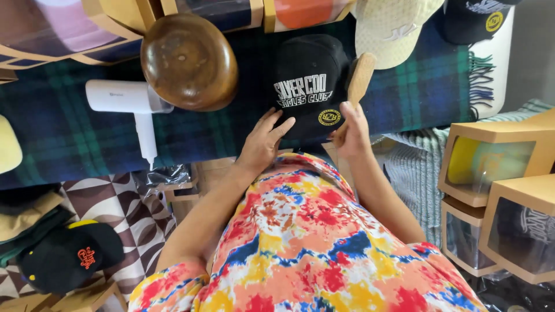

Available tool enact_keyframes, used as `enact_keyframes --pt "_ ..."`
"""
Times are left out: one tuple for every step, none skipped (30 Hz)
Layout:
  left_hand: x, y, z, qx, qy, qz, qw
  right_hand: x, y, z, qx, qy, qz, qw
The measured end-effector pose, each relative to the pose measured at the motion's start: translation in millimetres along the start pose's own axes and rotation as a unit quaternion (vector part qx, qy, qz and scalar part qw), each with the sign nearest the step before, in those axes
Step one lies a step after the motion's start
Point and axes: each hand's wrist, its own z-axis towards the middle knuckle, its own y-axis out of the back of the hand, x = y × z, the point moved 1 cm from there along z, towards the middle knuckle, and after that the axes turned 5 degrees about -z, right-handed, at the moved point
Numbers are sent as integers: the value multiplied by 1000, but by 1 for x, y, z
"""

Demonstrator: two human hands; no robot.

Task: Cleaning and steaming a baseball cap using a brush and a handheld steamer at a workstation.

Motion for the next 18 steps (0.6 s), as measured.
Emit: enact_keyframes --pt "2 -1 -8 0 1 1 1000 -6 -5 -5 0 -1 0 1000" --pt "6 -3 -12 -16 4 62 998 -9 -10 -7 -7 6 -32 999" --pt "10 -6 -15 -33 6 124 992 -12 -14 -8 -15 12 -63 998" --pt "13 -6 -20 -34 6 123 992 -21 2 1 -15 13 -64 998" --pt "18 -6 -26 -31 10 132 991 -29 18 9 -22 16 -89 996" --pt "22 -4 -34 -28 16 145 989 -40 32 18 -25 17 -113 993" --pt "25 -6 -39 -30 19 146 989 -42 49 27 -21 16 -114 993" --pt "29 -6 -45 -37 15 167 985 -44 63 36 -37 64 -178 981" --pt "33 -7 -51 -45 11 188 981 -46 77 46 -52 113 -239 963" --pt "38 -10 -58 -46 10 190 981 -41 78 49 -50 114 -239 963" --pt "43 -13 -64 -33 37 168 985 -35 79 52 -109 157 -396 898" --pt "45 -20 -71 -17 63 142 988 -28 85 51 -168 194 -540 801" --pt "45 -19 -68 -16 63 140 988 -30 86 57 -170 193 -541 801" --pt "46 -17 -66 -26 97 105 989 -32 85 62 -190 198 -631 726" --pt "46 -15 -64 -37 130 71 988 -34 85 67 -207 201 -712 641" --pt "51 -15 -54 -39 128 70 989 -30 75 63 -209 204 -711 640" --pt "57 -13 -43 -69 171 12 983 -27 65 58 -222 230 -715 622" --pt "62 -10 -35 -99 214 -46 971 -24 54 53 -231 258 -718 604"
